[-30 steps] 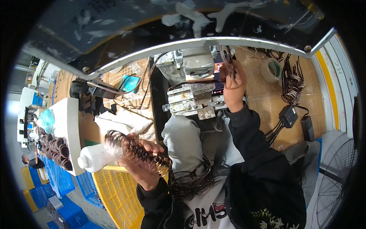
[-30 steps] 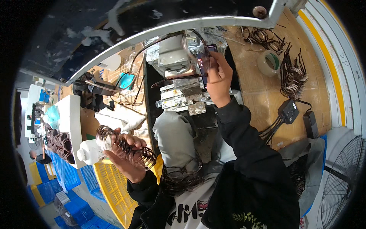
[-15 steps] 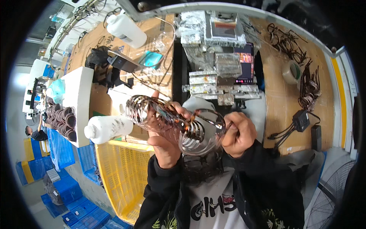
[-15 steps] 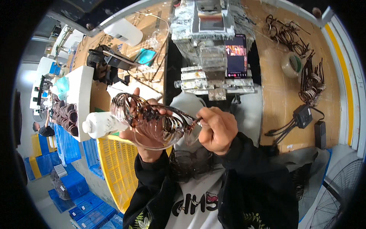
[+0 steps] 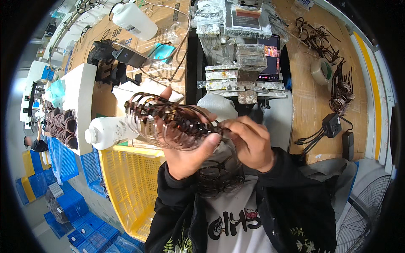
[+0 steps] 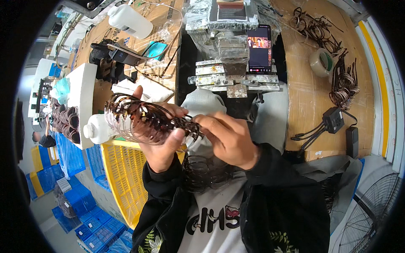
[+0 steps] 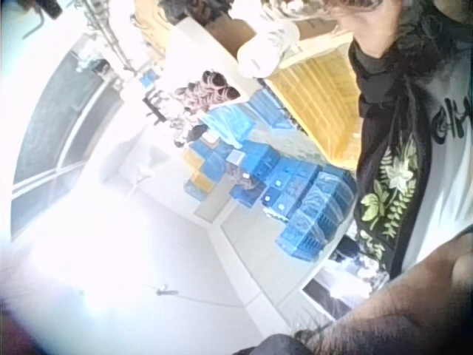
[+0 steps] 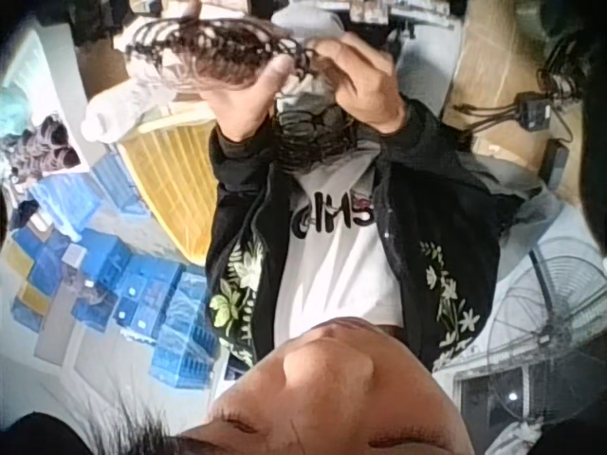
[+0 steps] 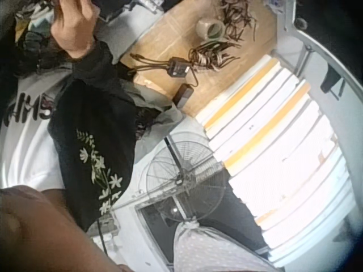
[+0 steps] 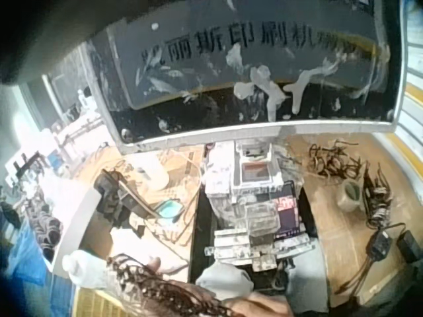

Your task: The person repeatedly picks up coiled black cables from a yellow basket, separates them, and places them into a large gray bag. The person also briefly interacts with a small device on the table. The task occurs at a cluttered workbench with various tools and materials.

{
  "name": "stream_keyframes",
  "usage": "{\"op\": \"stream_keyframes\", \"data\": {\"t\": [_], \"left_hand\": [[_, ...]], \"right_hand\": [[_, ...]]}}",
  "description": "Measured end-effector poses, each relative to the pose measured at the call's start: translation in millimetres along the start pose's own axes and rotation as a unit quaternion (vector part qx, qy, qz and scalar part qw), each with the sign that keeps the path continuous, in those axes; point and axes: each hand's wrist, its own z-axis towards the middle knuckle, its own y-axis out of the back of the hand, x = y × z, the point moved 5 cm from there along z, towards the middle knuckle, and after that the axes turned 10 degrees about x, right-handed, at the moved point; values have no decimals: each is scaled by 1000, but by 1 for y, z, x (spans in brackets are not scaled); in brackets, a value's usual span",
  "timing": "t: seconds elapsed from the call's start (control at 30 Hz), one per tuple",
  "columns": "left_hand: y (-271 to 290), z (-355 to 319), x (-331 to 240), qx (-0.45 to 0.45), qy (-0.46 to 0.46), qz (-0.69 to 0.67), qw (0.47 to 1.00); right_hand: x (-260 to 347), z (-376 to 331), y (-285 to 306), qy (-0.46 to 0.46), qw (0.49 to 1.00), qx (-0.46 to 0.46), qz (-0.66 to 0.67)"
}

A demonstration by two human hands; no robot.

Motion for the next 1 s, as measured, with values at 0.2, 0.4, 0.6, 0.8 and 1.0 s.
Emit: {"op": "stream_keyframes", "data": {"t": [0.2, 0.4, 0.6, 0.8, 1.0], "left_hand": [[29, -4, 0, -66, -32, -81, 994], [37, -9, 2, -111, -51, -83, 989], [57, -12, 1, -133, -78, -105, 982], [58, -16, 10, -127, -52, -141, 980], [46, -14, 14, -143, -37, -179, 973]], "right_hand": [[-27, -50, -29, -61, 878, 459, -117], [-32, -56, -17, -22, 959, 255, -119], [-24, -24, 29, 40, 986, 131, -94], [-57, -7, 94, 0, 974, -129, 185], [-113, 45, 89, -5, 908, -291, 302]]}}
